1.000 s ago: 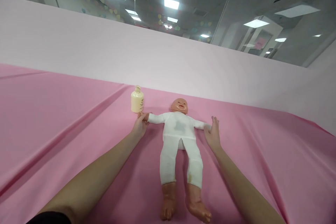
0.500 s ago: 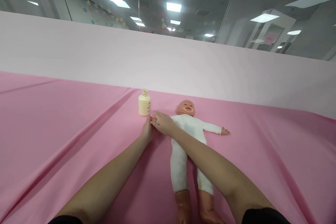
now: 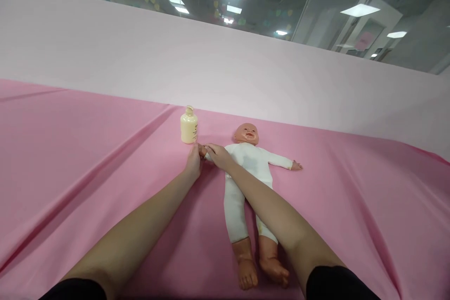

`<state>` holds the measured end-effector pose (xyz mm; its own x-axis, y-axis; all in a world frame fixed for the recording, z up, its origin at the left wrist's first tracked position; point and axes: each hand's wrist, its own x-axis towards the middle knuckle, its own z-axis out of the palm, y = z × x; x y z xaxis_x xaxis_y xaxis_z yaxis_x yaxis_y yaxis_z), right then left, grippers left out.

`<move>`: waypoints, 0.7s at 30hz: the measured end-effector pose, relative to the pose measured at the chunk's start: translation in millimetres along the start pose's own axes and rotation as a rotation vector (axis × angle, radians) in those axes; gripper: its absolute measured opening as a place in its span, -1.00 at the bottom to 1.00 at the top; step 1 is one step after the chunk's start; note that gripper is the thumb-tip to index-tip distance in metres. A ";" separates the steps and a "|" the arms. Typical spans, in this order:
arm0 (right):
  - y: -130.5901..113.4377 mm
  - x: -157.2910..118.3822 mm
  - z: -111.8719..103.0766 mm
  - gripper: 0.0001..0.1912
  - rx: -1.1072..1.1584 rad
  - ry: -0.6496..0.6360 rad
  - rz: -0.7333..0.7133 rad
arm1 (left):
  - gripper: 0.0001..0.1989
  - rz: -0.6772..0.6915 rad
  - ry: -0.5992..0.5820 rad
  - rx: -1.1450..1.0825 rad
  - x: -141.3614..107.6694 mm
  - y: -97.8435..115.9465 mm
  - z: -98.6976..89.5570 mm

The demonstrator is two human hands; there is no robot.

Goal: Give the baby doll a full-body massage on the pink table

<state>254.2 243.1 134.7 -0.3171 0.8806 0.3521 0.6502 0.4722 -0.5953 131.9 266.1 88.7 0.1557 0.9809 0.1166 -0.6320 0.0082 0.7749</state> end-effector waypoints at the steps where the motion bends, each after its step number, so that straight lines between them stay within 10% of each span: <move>1: 0.2 0.0 -1.6 -0.66 0.032 -0.009 0.007 | -0.57 -0.001 0.006 -0.005 -0.1 0.6 0.4; 21: -0.6 -11.5 -26.3 -0.66 0.112 -0.095 0.068 | -0.47 -0.037 -0.031 0.237 -5.8 1.8 7.2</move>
<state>275.6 231.6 150.1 -0.3423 0.9080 0.2417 0.5930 0.4083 -0.6940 135.3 259.0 93.9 0.2014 0.9742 0.1016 -0.4305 -0.0052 0.9026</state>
